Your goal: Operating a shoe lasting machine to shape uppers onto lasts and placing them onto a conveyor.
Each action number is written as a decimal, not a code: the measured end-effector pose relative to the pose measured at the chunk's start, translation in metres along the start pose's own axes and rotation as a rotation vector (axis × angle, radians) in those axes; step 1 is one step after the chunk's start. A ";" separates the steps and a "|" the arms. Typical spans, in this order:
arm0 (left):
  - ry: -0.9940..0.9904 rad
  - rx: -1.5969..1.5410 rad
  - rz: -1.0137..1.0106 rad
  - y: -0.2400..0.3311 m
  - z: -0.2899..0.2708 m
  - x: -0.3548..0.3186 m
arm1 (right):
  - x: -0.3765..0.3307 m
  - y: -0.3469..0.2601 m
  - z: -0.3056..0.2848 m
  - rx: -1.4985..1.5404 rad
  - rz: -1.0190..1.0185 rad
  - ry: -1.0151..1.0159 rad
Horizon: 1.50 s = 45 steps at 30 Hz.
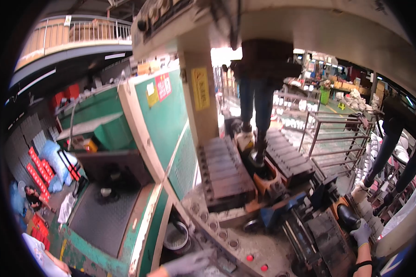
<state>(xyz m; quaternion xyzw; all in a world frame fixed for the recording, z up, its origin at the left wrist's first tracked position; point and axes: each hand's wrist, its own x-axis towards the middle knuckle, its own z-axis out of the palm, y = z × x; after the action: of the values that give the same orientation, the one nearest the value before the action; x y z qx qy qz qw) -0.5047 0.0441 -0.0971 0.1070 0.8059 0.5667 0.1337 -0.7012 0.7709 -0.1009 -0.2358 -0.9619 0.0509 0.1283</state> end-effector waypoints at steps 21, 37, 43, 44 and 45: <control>-0.582 -0.783 0.192 0.180 0.150 0.140 | -0.152 -0.123 -0.190 0.715 -0.312 0.070; 0.331 -1.793 0.302 -0.026 -0.172 -0.101 | -0.527 -0.635 -0.164 0.496 -1.305 0.216; 0.820 -1.696 0.127 -0.168 -0.348 -0.217 | -0.628 -0.655 -0.138 0.387 -1.544 -0.270; 0.886 -1.663 0.052 -0.191 -0.376 -0.234 | -0.634 -0.641 -0.125 0.424 -1.511 -0.299; 0.988 -1.599 -0.072 -0.214 -0.407 -0.249 | -0.636 -0.627 -0.110 0.365 -1.483 -0.366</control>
<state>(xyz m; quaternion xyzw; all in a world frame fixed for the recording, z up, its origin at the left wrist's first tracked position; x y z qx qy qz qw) -0.4122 -0.4683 -0.1437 -0.2941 0.1460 0.9288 -0.1721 -0.4030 -0.0757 -0.0379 0.5048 -0.8506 0.1471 0.0051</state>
